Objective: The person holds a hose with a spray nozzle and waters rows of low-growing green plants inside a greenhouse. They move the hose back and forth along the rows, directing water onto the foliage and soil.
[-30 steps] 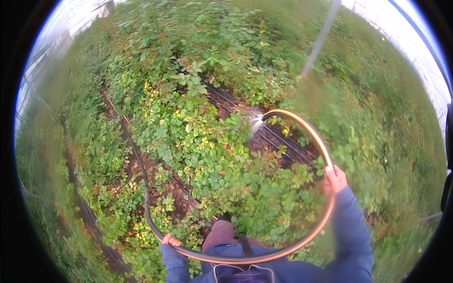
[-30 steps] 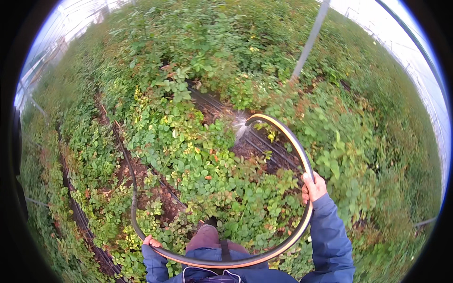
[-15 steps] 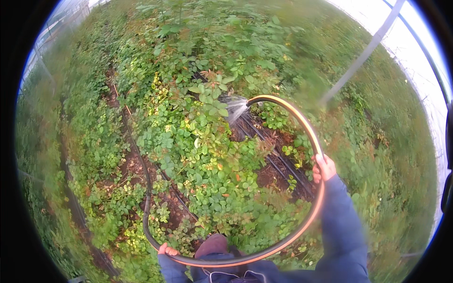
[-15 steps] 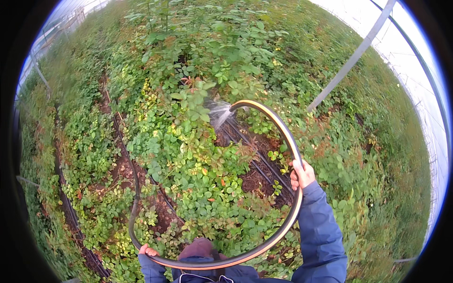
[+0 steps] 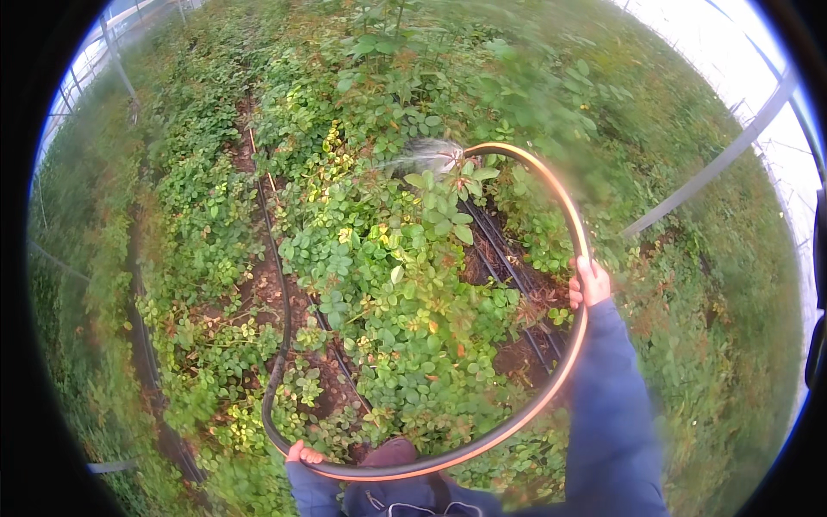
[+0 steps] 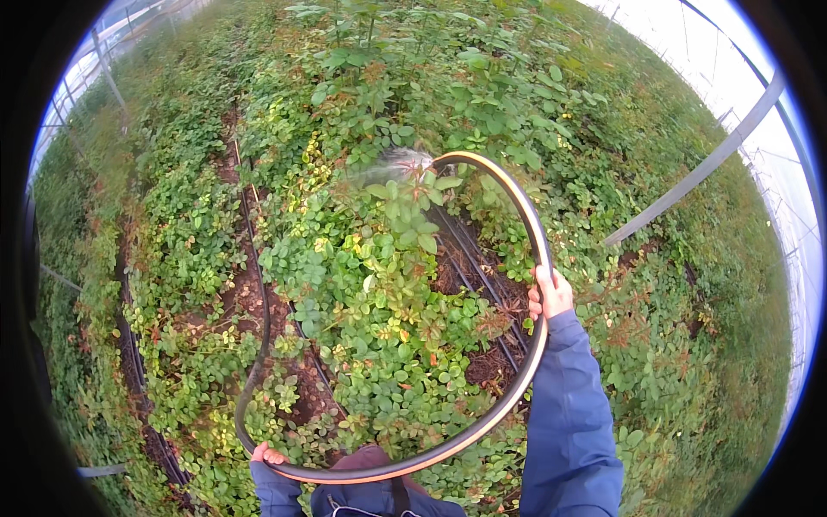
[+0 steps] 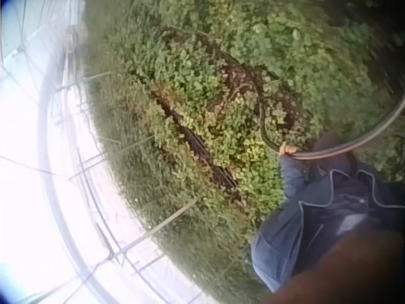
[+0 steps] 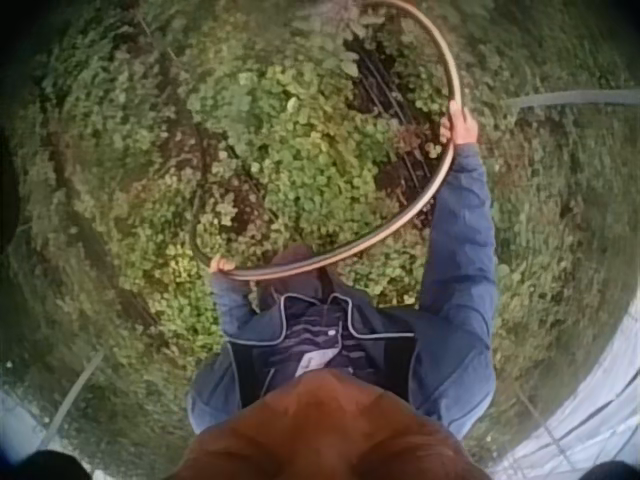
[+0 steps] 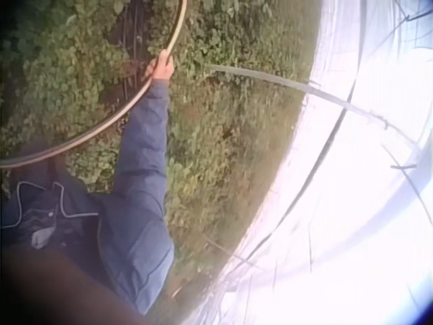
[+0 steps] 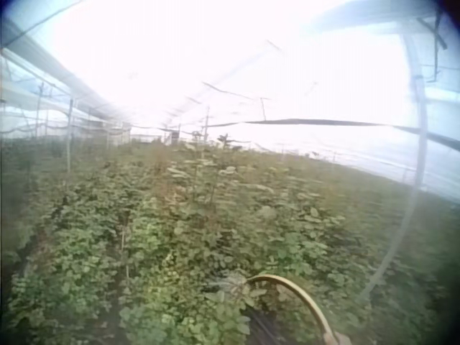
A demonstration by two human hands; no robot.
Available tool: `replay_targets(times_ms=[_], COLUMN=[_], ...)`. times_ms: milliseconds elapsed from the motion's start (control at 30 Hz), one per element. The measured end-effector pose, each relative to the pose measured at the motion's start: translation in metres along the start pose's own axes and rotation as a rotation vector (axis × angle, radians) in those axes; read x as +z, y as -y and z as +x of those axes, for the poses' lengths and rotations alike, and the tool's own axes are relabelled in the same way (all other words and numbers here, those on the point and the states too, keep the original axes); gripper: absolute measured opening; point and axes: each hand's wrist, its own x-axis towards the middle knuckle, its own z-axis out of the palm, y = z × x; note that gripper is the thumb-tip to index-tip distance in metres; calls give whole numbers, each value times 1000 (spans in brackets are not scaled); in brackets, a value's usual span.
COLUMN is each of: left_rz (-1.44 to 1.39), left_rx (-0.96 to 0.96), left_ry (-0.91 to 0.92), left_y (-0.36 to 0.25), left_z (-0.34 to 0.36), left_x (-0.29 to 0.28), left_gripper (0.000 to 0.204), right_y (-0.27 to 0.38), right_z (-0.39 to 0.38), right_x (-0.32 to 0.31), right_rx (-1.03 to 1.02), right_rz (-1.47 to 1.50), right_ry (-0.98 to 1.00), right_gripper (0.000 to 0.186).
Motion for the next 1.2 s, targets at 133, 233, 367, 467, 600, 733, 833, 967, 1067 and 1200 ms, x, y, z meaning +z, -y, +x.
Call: replay_targets(times_ms=[133, 233, 367, 467, 600, 733, 833, 967, 1067, 1200], left_rz=[-10, 51, 93, 136, 231, 315, 361, 413, 436, 514], left_rx=[1, -59, -105, -136, -117, -117, -109, -107, -147, -70], left_ry=[-21, 14, 52, 69, 109, 149, 157, 218, 284, 295], left_y=[6, 10, 24, 31, 42, 51, 64, 81, 88, 105], left_z=[-4, 2, -10, -14, -32, -41, -60, -93, -119, -163], left_x=[8, -5, -7, -18, -28, -47, -58, -73, -84, -91], left_gripper=[34, 34, 33, 32, 33, 31, 30, 30, 29, 28], right_y=[-2, 7, 11, 3, -15, -32, -45, -64, -76, -97], right_z=[-3, -33, -86, -133, -199, -268, -314, -372, -416, -466], right_x=[-13, -33, -70, -106, -150, -191, -219, -258, -279, -306], right_rx=[-12, -8, 53, 60, 110, 120, 127, 136, 130, 171], right_rz=[-15, -59, -91, -88, -87, -96, -84, -97, -76, -53], right_ry=[-25, -16, -50, -73, -156, -235, -269, -290, -317, -376], right_gripper=[32, 29, 29, 29, 30, 33, 36, 42, 42, 40])
